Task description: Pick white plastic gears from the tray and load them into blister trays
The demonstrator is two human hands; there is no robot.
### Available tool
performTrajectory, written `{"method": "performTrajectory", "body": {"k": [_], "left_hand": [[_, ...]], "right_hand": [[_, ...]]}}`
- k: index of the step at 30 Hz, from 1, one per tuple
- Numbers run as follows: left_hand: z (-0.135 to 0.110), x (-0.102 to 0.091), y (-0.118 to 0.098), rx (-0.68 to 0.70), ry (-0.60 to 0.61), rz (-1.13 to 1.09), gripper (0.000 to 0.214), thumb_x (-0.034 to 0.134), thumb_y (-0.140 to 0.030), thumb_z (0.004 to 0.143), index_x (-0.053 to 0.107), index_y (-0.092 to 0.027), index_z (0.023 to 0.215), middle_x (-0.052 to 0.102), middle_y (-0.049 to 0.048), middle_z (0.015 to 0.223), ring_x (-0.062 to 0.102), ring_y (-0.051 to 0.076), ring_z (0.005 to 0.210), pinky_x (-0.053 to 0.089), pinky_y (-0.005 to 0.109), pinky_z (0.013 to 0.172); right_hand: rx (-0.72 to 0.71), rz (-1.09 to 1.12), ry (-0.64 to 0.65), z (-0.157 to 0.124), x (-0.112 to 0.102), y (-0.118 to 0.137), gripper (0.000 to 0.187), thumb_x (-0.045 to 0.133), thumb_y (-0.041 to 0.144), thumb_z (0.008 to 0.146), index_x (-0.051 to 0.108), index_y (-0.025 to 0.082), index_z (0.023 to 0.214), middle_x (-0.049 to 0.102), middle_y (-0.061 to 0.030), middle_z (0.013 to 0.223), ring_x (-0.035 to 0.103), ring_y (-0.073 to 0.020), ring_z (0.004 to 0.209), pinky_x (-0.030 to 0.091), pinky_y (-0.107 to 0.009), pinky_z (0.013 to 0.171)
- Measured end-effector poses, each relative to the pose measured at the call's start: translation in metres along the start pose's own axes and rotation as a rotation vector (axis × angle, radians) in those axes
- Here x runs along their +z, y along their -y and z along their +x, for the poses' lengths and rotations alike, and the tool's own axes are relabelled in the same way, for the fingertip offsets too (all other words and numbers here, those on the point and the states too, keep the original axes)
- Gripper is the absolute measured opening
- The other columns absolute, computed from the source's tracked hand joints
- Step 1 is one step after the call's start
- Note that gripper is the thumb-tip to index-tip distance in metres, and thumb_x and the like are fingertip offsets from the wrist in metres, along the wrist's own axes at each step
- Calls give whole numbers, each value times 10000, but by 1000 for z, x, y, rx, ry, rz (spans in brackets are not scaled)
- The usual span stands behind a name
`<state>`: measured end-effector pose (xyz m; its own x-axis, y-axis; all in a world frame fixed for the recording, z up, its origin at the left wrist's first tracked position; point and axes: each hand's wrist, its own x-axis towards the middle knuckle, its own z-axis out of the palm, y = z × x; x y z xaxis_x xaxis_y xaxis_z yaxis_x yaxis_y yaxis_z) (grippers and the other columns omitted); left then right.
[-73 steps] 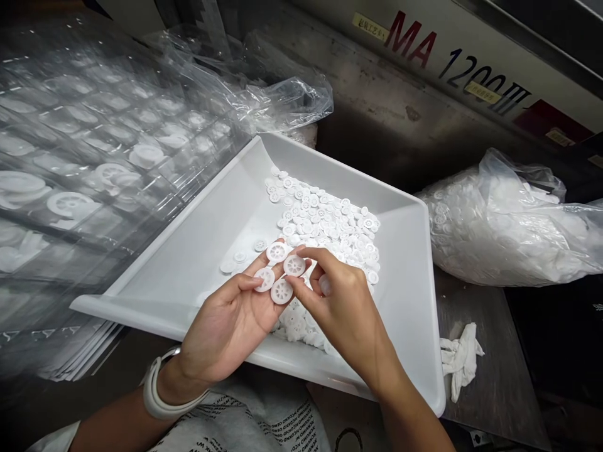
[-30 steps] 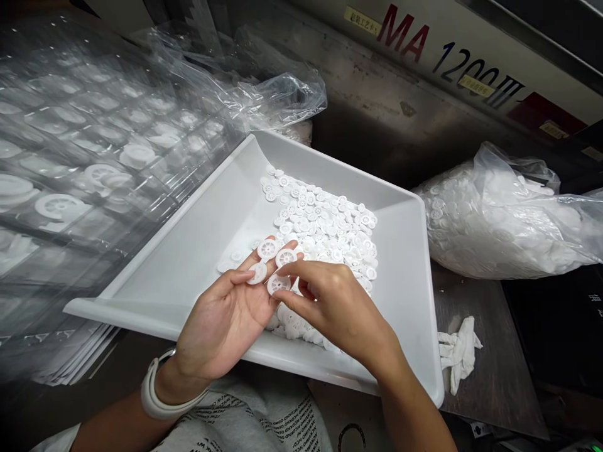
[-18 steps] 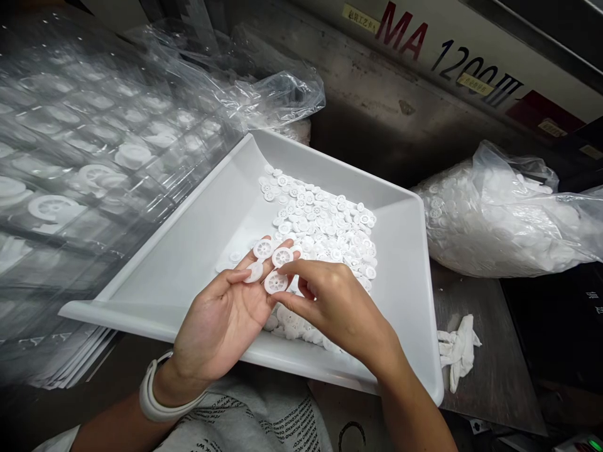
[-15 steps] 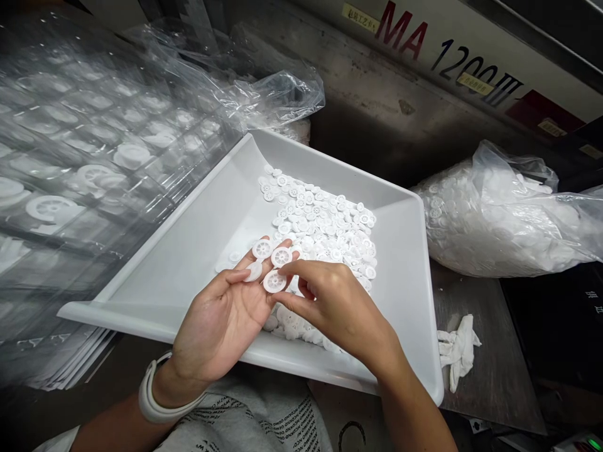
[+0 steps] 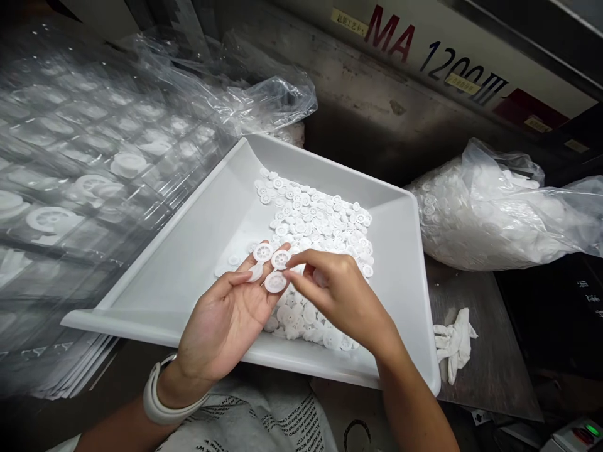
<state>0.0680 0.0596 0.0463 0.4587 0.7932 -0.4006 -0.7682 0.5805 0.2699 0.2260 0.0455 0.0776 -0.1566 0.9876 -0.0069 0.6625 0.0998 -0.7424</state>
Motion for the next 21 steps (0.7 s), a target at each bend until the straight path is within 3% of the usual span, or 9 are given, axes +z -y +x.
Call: {"method": "performTrajectory", "body": {"k": [4, 7, 10, 13, 15, 17, 19, 21], "left_hand": [[1, 0, -3, -9, -36, 16, 469, 425, -81, 863, 477, -190, 1316, 577, 94, 1307, 483, 219, 1281, 411, 360, 1089], [1, 1, -5, -7, -61, 41, 492, 439, -55, 844, 471, -182, 1319, 583, 102, 1302, 486, 213, 1279, 408, 334, 1092], [1, 2, -6, -12, -86, 86, 531, 434, -34, 833, 429, -175, 1345, 581, 124, 1299, 519, 224, 1247, 482, 330, 1023], [0, 5, -7, -18, -79, 145, 548, 441, -25, 824, 408, -168, 1351, 580, 144, 1291, 550, 244, 1213, 534, 342, 959], [-1, 6, -8, -14, -68, 179, 541, 446, -32, 823, 401, -157, 1348, 580, 150, 1289, 553, 249, 1209, 536, 352, 957], [-2, 6, -9, -5, -63, 208, 535, 442, -41, 827, 388, -149, 1348, 579, 152, 1289, 552, 245, 1211, 524, 361, 973], [-2, 6, -11, 3, -51, 235, 532, 438, -46, 828, 387, -150, 1348, 580, 152, 1290, 551, 237, 1212, 509, 358, 990], [-3, 7, -11, 14, -29, 264, 539, 442, -51, 823, 397, -158, 1350, 584, 149, 1287, 550, 232, 1214, 496, 353, 1003]], "right_hand": [[71, -9, -193, 2, -12, -15, 180, 432, 218, 942, 601, 202, 1002, 567, 7, 801, 462, -71, 591, 368, -193, 512], [102, -93, -378, 2, -41, -31, 188, 427, 150, 905, 559, 181, 1036, 536, 14, 788, 418, -61, 533, 364, -188, 478], [112, -245, -682, 5, -98, -40, 184, 491, 221, 923, 536, 146, 1085, 557, -24, 924, 517, -92, 666, 459, -234, 591], [129, -399, -1008, 11, -169, -42, 248, 524, 291, 930, 538, 169, 1146, 529, -81, 1175, 531, -198, 1037, 477, -394, 882], [189, -433, -1105, 14, -210, -44, 244, 472, 301, 959, 560, 178, 1150, 511, -83, 1243, 509, -214, 1124, 443, -422, 954], [267, -404, -1107, 11, -235, -45, 241, 476, 304, 960, 587, 155, 1113, 553, -79, 1191, 539, -212, 1102, 453, -434, 946], [310, -341, -1112, 2, -239, -44, 231, 496, 298, 952, 599, 150, 1096, 559, -82, 1197, 534, -217, 1122, 445, -450, 959], [295, -245, -1127, -11, -218, -37, 217, 519, 292, 940, 604, 167, 1096, 524, -87, 1271, 487, -227, 1190, 400, -468, 1013]]}}
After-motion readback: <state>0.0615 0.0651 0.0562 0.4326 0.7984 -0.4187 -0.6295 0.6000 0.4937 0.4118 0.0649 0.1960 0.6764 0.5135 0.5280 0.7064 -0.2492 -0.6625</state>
